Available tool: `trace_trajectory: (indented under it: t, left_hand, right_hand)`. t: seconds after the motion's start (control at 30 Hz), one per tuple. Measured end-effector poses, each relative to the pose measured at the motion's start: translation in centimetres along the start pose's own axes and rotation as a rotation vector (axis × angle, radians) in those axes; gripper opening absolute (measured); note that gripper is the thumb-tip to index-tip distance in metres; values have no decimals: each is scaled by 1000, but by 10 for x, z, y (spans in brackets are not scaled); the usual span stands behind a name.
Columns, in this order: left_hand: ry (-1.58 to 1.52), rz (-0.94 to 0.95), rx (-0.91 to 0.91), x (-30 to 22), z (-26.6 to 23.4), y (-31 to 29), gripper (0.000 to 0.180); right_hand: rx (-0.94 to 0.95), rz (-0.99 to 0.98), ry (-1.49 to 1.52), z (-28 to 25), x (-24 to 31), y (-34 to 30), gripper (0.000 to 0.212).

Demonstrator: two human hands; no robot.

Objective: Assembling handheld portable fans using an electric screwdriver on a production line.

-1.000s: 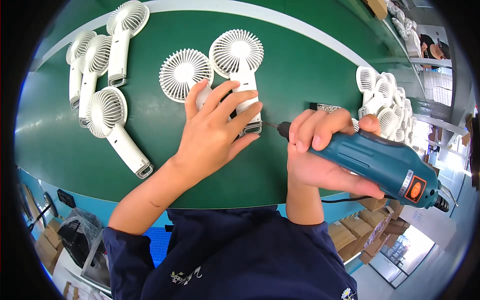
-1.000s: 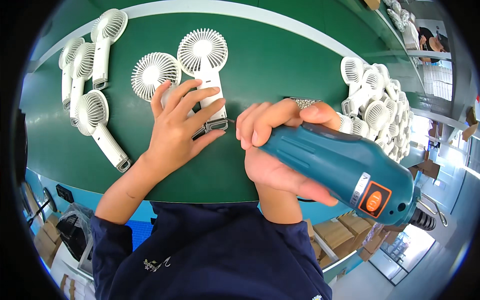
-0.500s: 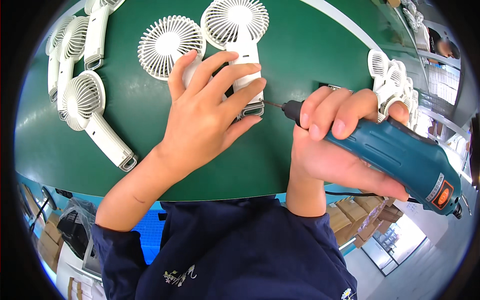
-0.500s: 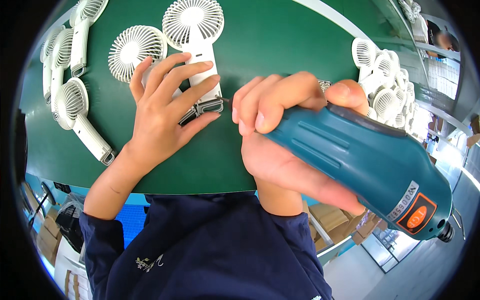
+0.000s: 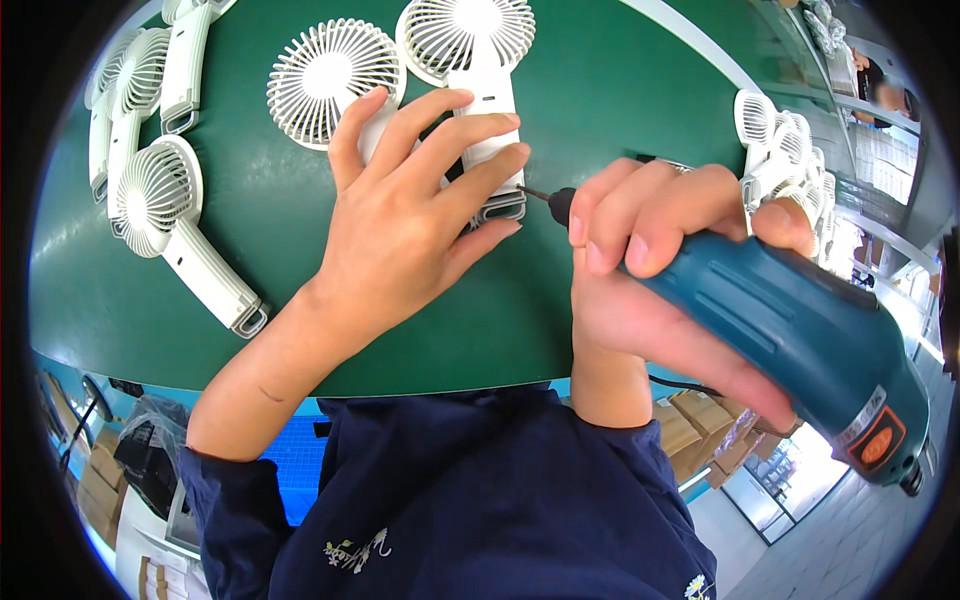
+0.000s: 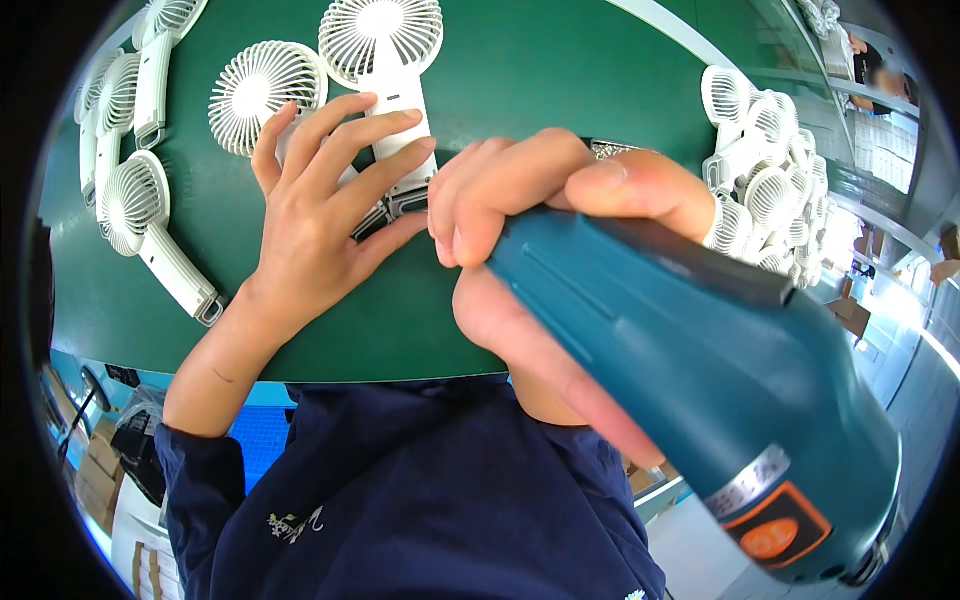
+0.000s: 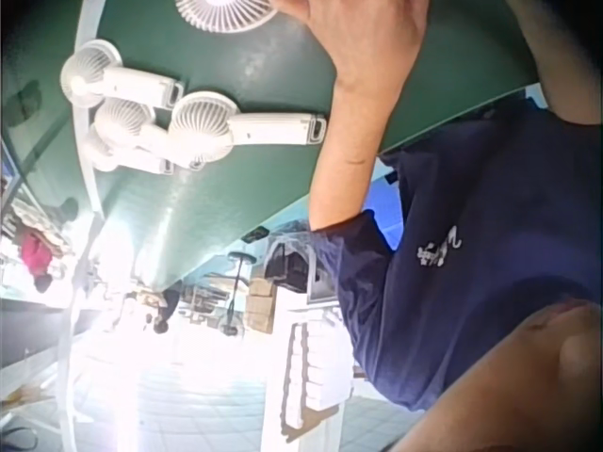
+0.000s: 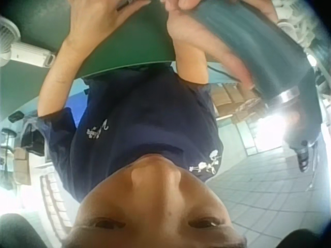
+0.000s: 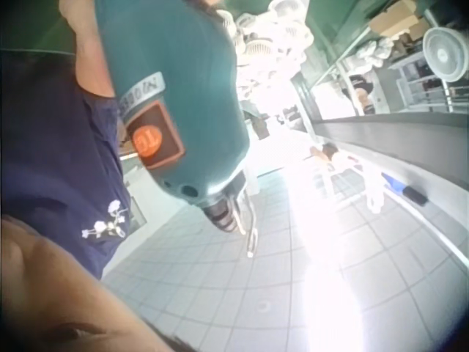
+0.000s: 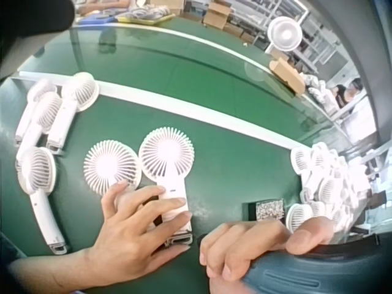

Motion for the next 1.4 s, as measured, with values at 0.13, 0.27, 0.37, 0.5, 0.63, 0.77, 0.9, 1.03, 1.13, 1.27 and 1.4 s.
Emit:
trace_trajectory:
  t: [0.13,0.27,0.37,0.5,0.63,0.77,0.9,1.03,1.13,1.27,1.4]
  left_hand:
    - [-6,-8,13,-1,-2,0,44]
    - [12,8,-6,0,-1,1,44]
    - [-10,9,-6,-1,1,0,45]
    - [30,-1,7,-3,-2,2,48]
    - [108,16,41,-6,-6,1,38]
    - [109,84,68,-16,-1,4,33]
    - [94,89,71,-27,8,-3,35]
    - [84,76,62,-33,13,-2,34]
    - [106,68,58,-33,14,-3,32]
    - [96,69,60,-32,14,-3,32]
    - [103,69,77,-33,13,-2,31]
  right_hand:
    - [-11,-49,-2,0,-5,-2,103]
    - [-114,-59,5,5,-4,0,101]
    - [-213,-147,-10,1,16,8,96]
    - [-235,-234,-138,-45,53,8,97]
    - [-528,-331,-344,-89,60,-9,98]
    - [-633,-325,-408,-102,62,-18,96]
    - [-647,-272,-464,-110,67,-25,93]
    - [-702,-240,-430,-117,69,-32,93]
    - [-725,-228,-455,-115,68,-30,93]
    - [-715,-197,-485,-116,65,-32,95]
    - [-733,-192,-497,-113,63,-31,95]
Point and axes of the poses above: each hand's wrist, its own y-axis towards the middle knuckle, its own z-axis out of the palm, x = y × z, the point moved 1 cm from there along y, towards the middle knuckle, and after that the axes turned 11 degrees about -z, right-handed, at the moved point
